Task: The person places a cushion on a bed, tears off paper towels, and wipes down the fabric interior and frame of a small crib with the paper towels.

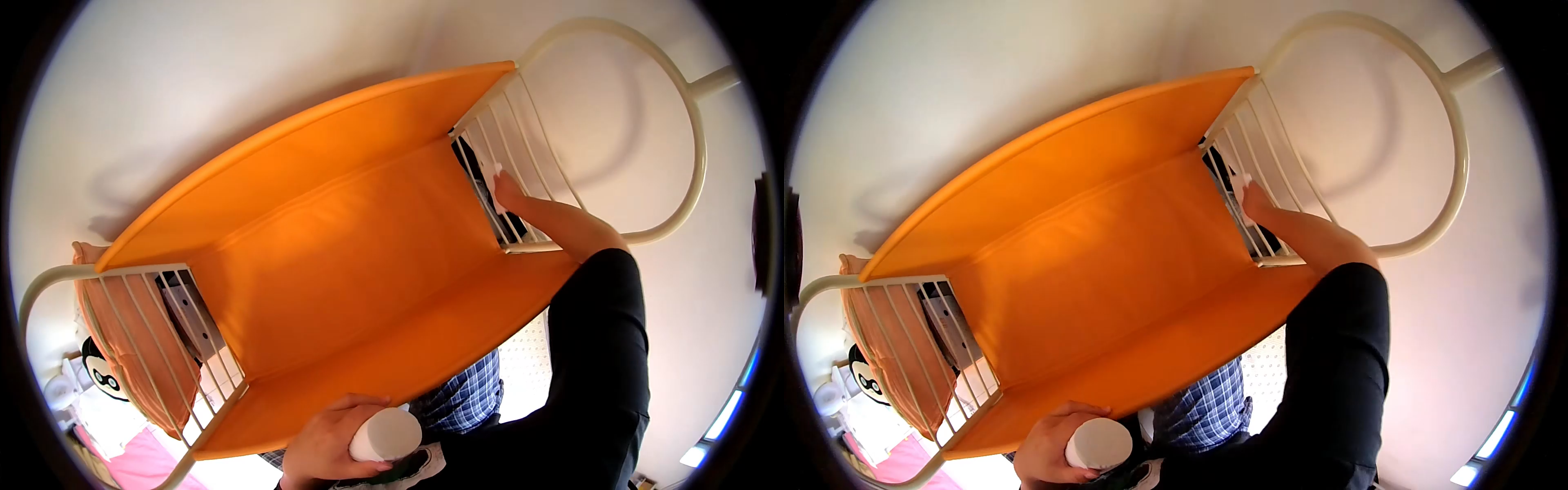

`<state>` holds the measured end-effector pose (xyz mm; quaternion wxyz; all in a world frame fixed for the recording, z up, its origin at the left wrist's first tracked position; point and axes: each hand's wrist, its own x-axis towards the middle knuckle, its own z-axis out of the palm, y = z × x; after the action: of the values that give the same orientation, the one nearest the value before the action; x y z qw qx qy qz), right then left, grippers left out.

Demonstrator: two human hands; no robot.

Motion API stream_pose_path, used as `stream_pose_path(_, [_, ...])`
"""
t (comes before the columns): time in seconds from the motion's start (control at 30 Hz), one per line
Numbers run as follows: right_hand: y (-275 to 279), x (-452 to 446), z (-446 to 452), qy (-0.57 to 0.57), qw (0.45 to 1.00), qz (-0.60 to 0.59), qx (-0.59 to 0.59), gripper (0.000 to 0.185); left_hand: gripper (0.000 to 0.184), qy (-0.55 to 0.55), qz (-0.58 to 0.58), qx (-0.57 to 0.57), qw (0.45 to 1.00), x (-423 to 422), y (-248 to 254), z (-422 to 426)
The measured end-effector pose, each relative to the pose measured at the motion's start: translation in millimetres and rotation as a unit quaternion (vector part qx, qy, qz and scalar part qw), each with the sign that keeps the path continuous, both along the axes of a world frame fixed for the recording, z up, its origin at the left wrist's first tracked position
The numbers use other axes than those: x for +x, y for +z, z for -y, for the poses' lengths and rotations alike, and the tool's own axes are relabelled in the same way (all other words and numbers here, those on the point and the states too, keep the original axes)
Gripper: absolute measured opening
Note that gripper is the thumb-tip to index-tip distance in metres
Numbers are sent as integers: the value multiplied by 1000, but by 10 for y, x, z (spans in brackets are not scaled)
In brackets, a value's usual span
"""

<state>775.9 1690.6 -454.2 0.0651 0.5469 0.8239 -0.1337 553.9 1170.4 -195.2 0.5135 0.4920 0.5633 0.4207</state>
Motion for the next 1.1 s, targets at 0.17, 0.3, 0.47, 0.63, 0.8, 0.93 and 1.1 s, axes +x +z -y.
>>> stream_pose_path(0.17, [200,534,239,344,782,501,-138,25,61,-15,-21,-17,1000,-19,70,-16])
stream_pose_path(0.3, [18,840,265,495,583,629,-141,25,62,-9,-37,11,999,-3,34,4])
stream_pose_path(0.47, [1019,-48,875,338,775,523,-110,32,62,-6,-25,7,1000,12,-6,24])
stream_pose_path(0.63, [873,-879,748,194,950,196,144,28,62,-9,-28,-4,1000,33,-2,11])
stream_pose_path(0.8, [524,-1220,414,148,928,279,198,44,62,1,-35,-9,999,15,58,-21])
stream_pose_path(0.93, [148,-1433,-56,6,975,171,141,47,61,-10,-36,9,999,-21,1,-22])
stream_pose_path(1.1, [-140,-1407,-372,-68,992,-6,102,39,70,-47,9,33,998,-62,-46,-47])
